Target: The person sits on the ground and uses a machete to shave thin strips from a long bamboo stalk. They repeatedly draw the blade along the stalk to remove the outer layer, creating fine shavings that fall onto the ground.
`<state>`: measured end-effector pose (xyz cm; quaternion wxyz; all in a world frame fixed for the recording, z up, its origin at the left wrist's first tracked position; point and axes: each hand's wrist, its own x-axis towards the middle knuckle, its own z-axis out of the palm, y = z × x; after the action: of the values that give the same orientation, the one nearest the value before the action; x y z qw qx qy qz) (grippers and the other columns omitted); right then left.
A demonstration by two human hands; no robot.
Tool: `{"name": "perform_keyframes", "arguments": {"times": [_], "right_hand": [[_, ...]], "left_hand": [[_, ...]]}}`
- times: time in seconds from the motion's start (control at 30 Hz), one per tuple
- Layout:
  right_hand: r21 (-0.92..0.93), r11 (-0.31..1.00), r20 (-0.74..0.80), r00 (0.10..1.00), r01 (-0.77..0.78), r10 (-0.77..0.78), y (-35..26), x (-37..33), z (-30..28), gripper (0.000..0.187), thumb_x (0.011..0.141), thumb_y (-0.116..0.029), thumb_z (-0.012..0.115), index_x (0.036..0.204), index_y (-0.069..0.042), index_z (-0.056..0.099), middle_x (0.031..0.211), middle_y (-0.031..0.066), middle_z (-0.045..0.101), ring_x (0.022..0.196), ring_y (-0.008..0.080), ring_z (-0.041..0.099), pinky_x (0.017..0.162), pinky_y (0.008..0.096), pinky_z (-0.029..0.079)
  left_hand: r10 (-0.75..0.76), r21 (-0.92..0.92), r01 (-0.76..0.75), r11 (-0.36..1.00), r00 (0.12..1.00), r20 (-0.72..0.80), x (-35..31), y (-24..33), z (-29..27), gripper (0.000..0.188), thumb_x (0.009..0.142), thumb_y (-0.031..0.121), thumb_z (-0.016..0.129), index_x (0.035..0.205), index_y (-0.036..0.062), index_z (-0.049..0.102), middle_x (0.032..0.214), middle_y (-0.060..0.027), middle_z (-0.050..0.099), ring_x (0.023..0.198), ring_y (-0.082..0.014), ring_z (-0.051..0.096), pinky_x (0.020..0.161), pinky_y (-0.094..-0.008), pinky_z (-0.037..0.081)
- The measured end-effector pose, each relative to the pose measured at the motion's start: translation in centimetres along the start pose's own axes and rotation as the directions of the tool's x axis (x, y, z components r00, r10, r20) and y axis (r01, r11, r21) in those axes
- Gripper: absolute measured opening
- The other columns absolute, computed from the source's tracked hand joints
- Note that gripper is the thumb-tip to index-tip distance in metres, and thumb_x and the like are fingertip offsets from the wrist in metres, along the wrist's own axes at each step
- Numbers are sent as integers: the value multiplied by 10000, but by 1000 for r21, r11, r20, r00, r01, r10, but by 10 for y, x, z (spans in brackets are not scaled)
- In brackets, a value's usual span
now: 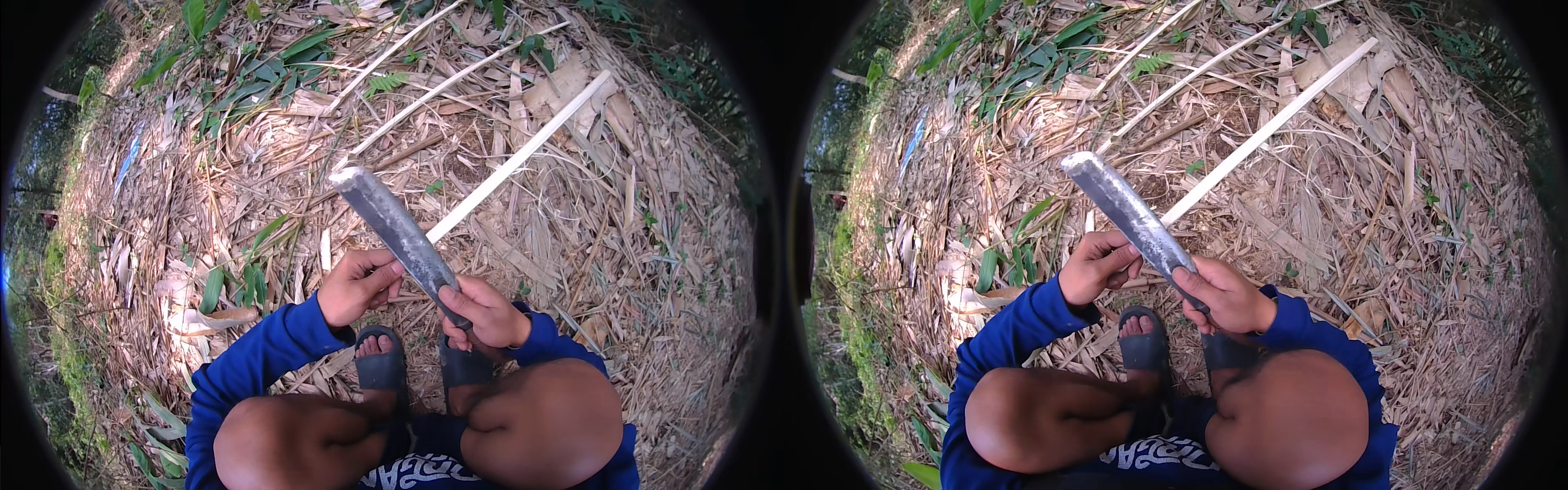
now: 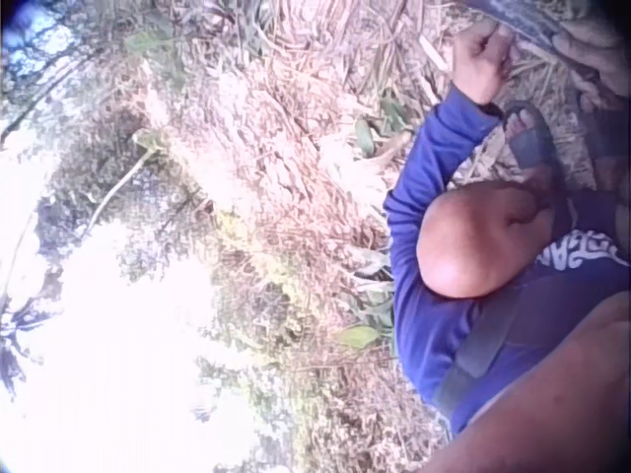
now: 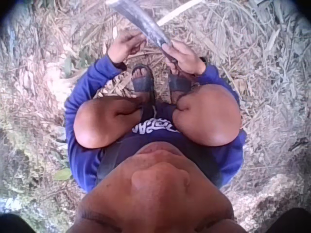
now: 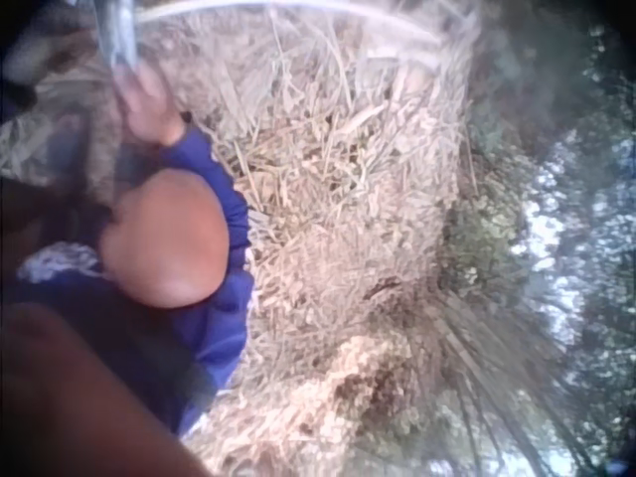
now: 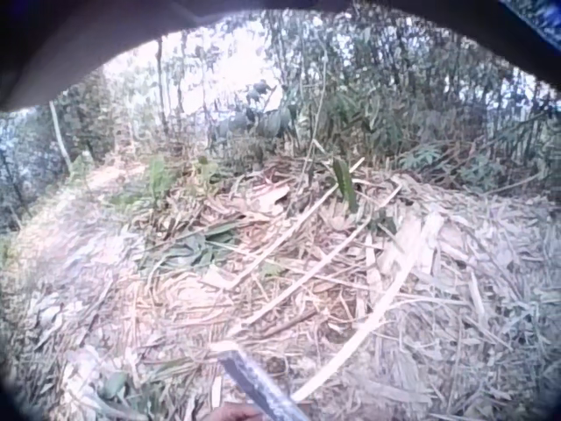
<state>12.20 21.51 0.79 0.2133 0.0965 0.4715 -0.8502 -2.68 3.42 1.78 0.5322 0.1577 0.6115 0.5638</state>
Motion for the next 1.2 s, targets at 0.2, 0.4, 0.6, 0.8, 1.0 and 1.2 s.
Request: {"name": "perform_keyframes", "arguments": {"times": [0.2,0.4,0.6,0.8,1.0,1.2], "right_hand": [[-9,1000,20,999,-30,30,16,0,-7,337,1027,-339,369,1091,-30,489,561,6,455,437,77,436,418,223,387],[4,998,71,995,-65,65,21,-4,-6,384,1024,-357,373,1171,-26,497,548,-4,445,421,71,422,408,223,377],[26,995,-23,995,-97,98,18,-9,-6,338,1022,-354,382,1051,-39,502,555,-4,438,426,72,435,403,218,374],[77,991,-98,989,-107,114,16,-12,-23,326,1019,-368,387,894,-71,435,570,10,450,436,90,455,409,231,395],[139,973,-23,982,-184,189,22,-9,-13,303,1015,-331,411,872,-65,436,586,35,448,451,111,431,442,249,396],[160,976,-139,975,-149,171,7,-11,-39,335,998,-382,445,899,-62,449,595,12,422,471,81,398,434,249,398]], "left_hand": [[24,-4,-23,1000,998,62,-4,-9,13,195,974,118,494,1051,23,646,664,27,513,530,-22,404,460,-182,303],[-27,36,24,999,996,82,-14,-7,17,215,970,132,508,848,6,632,630,31,503,518,-16,397,457,-204,347],[-56,96,49,994,996,66,-21,-16,11,212,972,140,511,1077,4,636,609,48,460,517,-12,391,461,-206,346],[-87,9,87,996,995,45,-28,-34,5,369,978,140,505,1328,24,509,609,54,434,515,-8,396,477,-196,367],[-90,4,90,996,996,14,-28,-27,14,338,975,114,501,1293,9,543,586,56,431,490,-18,366,466,-197,345],[-85,47,85,995,996,0,-37,-45,-2,348,970,111,491,1300,13,539,575,67,401,500,-19,322,463,-201,263]]}}
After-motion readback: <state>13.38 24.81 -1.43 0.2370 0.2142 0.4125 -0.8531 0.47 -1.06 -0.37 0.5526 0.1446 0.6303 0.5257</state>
